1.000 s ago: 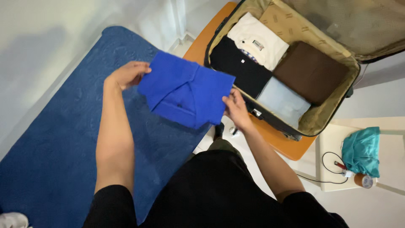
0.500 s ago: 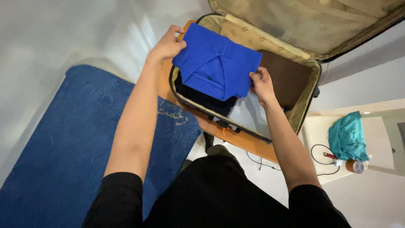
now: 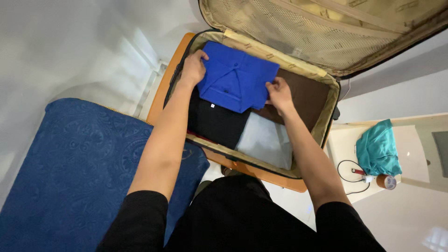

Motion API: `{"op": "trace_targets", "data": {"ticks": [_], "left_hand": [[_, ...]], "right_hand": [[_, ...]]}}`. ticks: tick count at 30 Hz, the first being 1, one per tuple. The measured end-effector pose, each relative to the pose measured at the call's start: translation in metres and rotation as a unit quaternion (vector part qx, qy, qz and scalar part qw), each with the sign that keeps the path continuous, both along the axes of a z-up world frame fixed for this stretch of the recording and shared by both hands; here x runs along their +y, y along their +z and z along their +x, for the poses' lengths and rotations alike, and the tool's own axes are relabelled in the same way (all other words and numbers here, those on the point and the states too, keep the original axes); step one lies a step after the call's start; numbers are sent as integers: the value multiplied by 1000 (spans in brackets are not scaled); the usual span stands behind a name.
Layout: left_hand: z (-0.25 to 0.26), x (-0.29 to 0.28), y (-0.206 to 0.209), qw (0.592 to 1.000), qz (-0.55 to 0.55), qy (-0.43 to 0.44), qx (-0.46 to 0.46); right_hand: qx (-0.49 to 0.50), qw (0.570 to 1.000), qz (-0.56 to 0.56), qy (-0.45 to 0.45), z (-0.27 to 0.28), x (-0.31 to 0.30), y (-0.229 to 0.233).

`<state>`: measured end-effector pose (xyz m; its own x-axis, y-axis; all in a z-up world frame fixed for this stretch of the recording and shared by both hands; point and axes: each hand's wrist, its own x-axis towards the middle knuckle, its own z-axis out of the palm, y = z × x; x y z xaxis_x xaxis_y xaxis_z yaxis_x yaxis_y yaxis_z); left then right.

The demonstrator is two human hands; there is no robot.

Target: The person puts a folded blue shirt into a suitcase, then spreads out a pair of black pants on a blue mat, smoothing and folding them before placing them in the suitcase.

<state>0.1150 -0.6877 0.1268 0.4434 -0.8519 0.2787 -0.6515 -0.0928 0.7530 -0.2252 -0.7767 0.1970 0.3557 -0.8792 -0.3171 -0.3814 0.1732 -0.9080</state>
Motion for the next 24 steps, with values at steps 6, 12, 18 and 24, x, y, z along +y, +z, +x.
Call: {"op": "trace_targets", "data": {"ticks": [6, 12, 18, 24], "left_hand": [[-16, 19, 1, 996, 44, 64, -41], [-26, 18, -7, 982, 125, 96, -103], [-28, 20, -15, 969, 109, 122, -186], [-23, 3, -24, 938, 202, 118, -255]], "right_hand": [[135, 990, -41, -6, 24, 1, -42], [223, 938, -257, 63, 27, -6, -67], [287, 929, -213, 98, 45, 13, -26], [364, 889, -236, 146, 53, 8, -36]]}}
